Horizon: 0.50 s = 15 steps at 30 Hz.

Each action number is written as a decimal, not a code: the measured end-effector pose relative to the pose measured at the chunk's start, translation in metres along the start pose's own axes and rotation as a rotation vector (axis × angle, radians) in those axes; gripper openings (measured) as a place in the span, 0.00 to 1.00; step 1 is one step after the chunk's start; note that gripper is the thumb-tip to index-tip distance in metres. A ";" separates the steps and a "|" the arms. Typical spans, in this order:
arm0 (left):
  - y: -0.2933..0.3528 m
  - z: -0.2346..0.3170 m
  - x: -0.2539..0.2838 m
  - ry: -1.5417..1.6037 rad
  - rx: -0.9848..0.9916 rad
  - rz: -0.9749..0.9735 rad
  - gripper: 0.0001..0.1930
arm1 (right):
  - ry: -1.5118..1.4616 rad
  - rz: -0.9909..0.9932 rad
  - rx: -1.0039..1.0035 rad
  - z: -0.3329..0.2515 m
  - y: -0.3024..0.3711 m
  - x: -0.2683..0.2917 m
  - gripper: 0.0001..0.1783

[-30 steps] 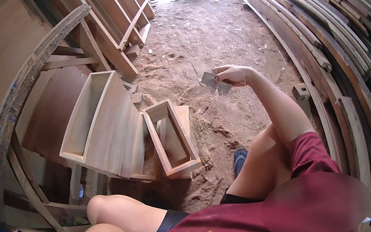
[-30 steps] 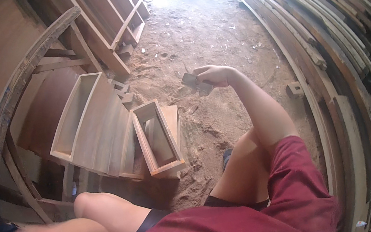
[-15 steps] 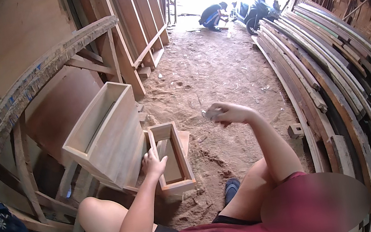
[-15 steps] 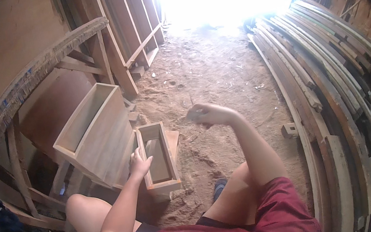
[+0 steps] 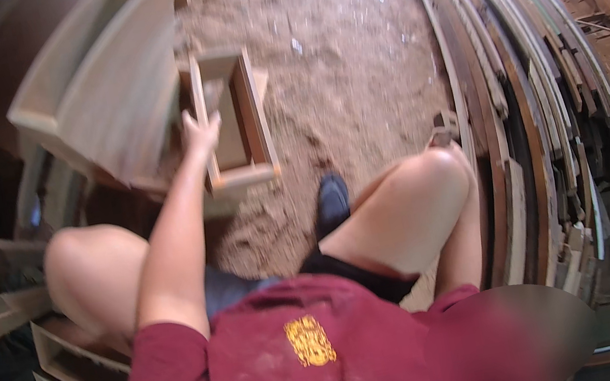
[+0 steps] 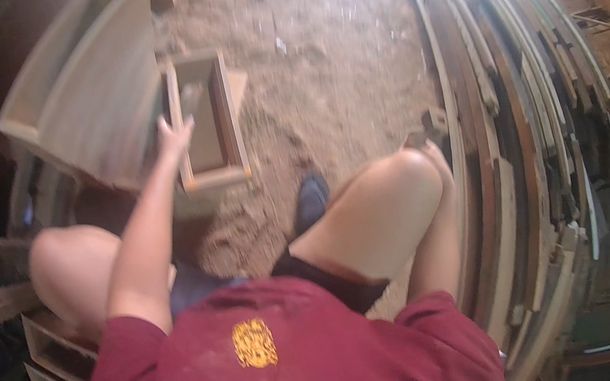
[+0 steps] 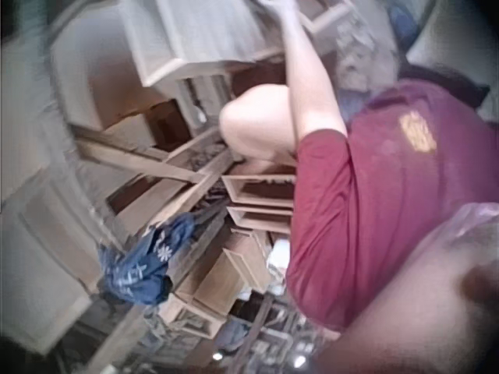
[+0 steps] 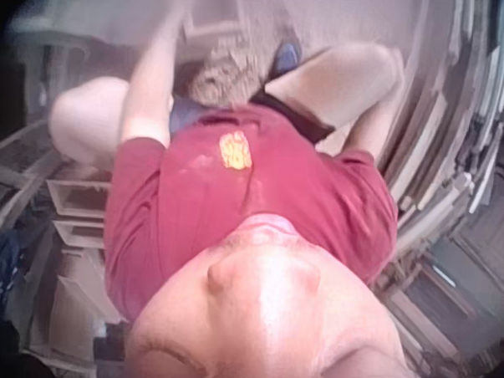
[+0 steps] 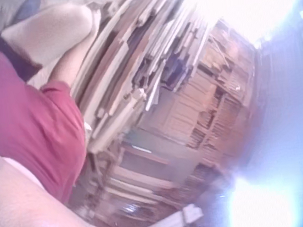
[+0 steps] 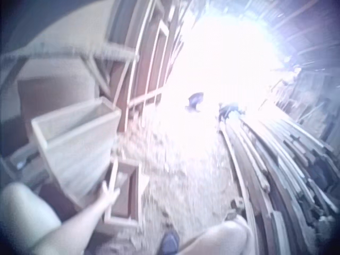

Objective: The person sits on the ground and assembles a wooden drawer unit by inserting a wooden panel into a frame. They repeatedly adjust and press the panel into place, then remove it and reinsert it multiple times.

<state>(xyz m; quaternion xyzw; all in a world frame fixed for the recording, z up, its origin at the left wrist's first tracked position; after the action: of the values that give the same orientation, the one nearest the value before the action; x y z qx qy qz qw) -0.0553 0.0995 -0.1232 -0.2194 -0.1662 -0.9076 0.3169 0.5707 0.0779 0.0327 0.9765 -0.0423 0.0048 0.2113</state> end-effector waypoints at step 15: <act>0.008 0.019 0.005 -0.115 0.058 -0.063 0.42 | 0.031 0.190 -0.213 0.012 0.059 -0.003 0.08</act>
<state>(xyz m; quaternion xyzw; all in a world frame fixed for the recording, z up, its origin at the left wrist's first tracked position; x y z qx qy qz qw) -0.0481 0.0991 -0.1036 -0.2566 -0.2175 -0.8978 0.2842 0.5628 0.0201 0.0458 0.9400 -0.1319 0.0352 0.3128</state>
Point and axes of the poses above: each hand's wrist, its own y-axis away from the middle knuckle, its own x-axis out of the back of the hand, z = x × y, the point moved 7 cm from there along -y, towards the middle knuckle, and after that the axes turned 8 degrees about z, right-handed, at the moved point
